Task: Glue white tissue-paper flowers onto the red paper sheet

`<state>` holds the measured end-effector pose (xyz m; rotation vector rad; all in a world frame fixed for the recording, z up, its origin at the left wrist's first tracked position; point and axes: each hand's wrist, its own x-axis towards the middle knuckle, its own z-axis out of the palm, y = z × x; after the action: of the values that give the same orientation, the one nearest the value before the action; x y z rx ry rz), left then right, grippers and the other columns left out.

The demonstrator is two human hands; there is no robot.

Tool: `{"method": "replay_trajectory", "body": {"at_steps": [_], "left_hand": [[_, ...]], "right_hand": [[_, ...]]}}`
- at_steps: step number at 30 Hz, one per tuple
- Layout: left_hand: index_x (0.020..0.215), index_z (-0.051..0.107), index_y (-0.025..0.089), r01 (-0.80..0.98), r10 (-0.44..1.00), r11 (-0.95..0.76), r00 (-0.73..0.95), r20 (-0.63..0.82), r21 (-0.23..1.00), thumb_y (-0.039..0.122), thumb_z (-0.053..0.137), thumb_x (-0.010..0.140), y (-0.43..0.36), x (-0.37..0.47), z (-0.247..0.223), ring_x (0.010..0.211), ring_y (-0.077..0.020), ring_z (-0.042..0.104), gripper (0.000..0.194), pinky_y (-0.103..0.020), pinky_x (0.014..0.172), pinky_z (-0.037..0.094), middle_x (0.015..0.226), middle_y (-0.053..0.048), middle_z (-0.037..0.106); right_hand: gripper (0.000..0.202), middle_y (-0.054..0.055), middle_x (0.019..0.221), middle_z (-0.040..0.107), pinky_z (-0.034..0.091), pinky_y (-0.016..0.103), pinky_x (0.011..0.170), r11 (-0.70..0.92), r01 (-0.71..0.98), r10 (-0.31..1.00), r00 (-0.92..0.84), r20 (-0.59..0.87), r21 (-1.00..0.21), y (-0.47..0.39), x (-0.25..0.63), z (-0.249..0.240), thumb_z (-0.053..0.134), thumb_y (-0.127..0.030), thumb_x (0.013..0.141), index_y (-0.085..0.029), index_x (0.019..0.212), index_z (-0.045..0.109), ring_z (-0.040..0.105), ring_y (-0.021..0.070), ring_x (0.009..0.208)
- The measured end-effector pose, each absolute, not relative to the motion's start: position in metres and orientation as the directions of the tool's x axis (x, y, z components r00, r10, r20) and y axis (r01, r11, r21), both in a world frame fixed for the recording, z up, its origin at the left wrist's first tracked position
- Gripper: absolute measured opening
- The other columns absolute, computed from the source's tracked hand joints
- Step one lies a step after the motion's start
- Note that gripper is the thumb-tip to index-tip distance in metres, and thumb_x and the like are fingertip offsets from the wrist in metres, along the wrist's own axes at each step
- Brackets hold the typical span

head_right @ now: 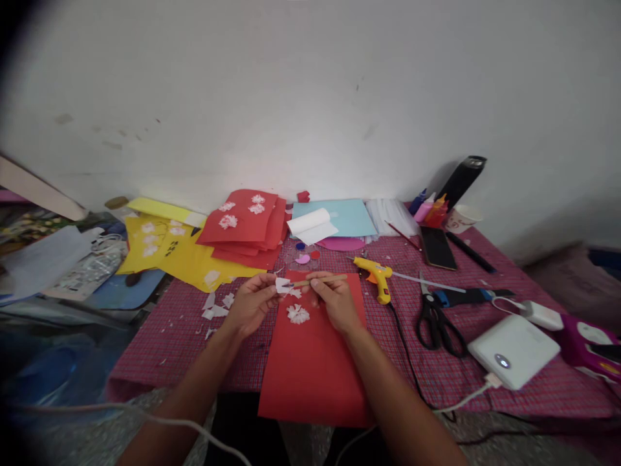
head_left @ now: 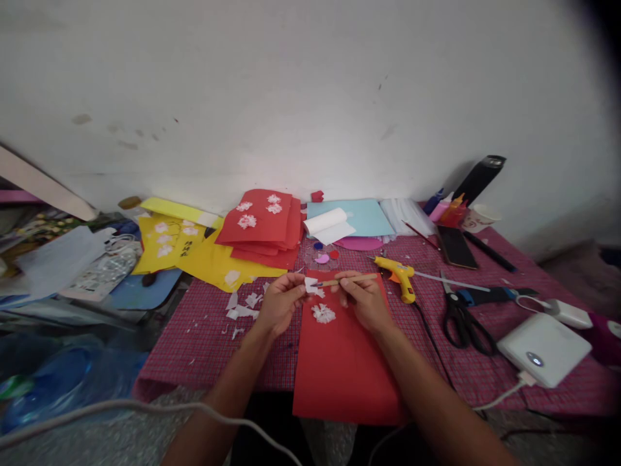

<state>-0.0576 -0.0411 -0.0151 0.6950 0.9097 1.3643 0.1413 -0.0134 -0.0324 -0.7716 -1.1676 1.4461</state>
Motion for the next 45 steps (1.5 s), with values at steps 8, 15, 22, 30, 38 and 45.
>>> {"method": "replay_trajectory", "body": {"at_steps": [8, 15, 22, 30, 38, 45], "left_hand": [[0.087, 0.069, 0.014, -0.515, 0.986, 0.149, 0.017, -0.164, 0.844, 0.022, 0.086, 0.065, -0.038, -0.055, -0.023, 0.066, -0.0119, 0.067, 0.030, -0.024, 0.064, 0.055, 0.077, -0.001, 0.070], [0.086, 0.069, 0.013, -0.507, 0.976, 0.193, 0.016, -0.215, 0.840, 0.026, 0.089, 0.062, -0.041, -0.052, -0.031, 0.066, -0.0128, 0.068, 0.034, -0.025, 0.066, 0.055, 0.073, -0.002, 0.071], [0.092, 0.072, 0.014, -0.382, 0.987, 0.139, -0.022, -0.159, 0.914, 0.032, 0.085, 0.070, -0.045, -0.049, -0.039, 0.066, -0.0145, 0.069, 0.031, -0.026, 0.065, 0.056, 0.074, -0.003, 0.074], [0.094, 0.074, 0.015, -0.120, 0.999, 0.046, 0.014, -0.044, 0.992, 0.038, 0.075, 0.081, -0.051, -0.048, -0.039, 0.070, -0.0176, 0.070, 0.026, -0.027, 0.065, 0.055, 0.079, -0.005, 0.075], [0.092, 0.073, 0.013, -0.289, 0.989, 0.141, 0.079, -0.123, 0.947, 0.038, 0.079, 0.077, -0.049, -0.049, -0.042, 0.064, -0.0153, 0.067, 0.030, -0.028, 0.063, 0.055, 0.077, -0.006, 0.074], [0.096, 0.075, 0.015, -0.187, 0.990, 0.097, 0.118, -0.076, 0.978, 0.038, 0.077, 0.078, -0.051, -0.048, -0.038, 0.066, -0.0163, 0.068, 0.030, -0.029, 0.066, 0.056, 0.077, -0.006, 0.075]], "right_hand": [[0.017, 0.004, 0.081, 0.074, 0.039, 0.025, 0.047, 0.081, -0.277, 0.967, -0.211, 0.143, -0.958, -0.013, 0.141, -0.035, 0.068, -0.035, 0.090, -0.019, 0.095, 0.074, 0.052, 0.0104, 0.049], [0.021, 0.005, 0.082, 0.074, 0.041, 0.026, 0.047, 0.102, -0.205, 0.967, -0.208, 0.145, -0.973, -0.013, 0.141, -0.037, 0.069, -0.038, 0.089, -0.020, 0.095, 0.075, 0.053, 0.0120, 0.050], [0.020, 0.002, 0.079, 0.075, 0.043, 0.025, 0.047, 0.071, -0.268, 0.970, -0.206, 0.129, -0.961, -0.016, 0.137, -0.038, 0.070, -0.038, 0.089, -0.021, 0.100, 0.071, 0.055, 0.0120, 0.048], [0.034, 0.003, 0.068, 0.069, 0.041, 0.026, 0.046, 0.085, -0.189, 0.974, -0.189, 0.121, -0.978, -0.017, 0.136, -0.033, 0.068, -0.044, 0.089, -0.018, 0.068, 0.069, 0.053, 0.0115, 0.047], [0.020, 0.002, 0.072, 0.071, 0.045, 0.027, 0.046, 0.062, -0.242, 0.963, -0.242, 0.122, -0.968, -0.017, 0.140, -0.039, 0.076, -0.039, 0.084, -0.021, 0.091, 0.072, 0.056, 0.0127, 0.047], [0.031, 0.001, 0.067, 0.068, 0.045, 0.025, 0.044, 0.071, -0.158, 0.957, -0.267, 0.112, -0.985, -0.020, 0.135, -0.032, 0.069, -0.044, 0.089, -0.019, 0.071, 0.065, 0.056, 0.0115, 0.044]]}}
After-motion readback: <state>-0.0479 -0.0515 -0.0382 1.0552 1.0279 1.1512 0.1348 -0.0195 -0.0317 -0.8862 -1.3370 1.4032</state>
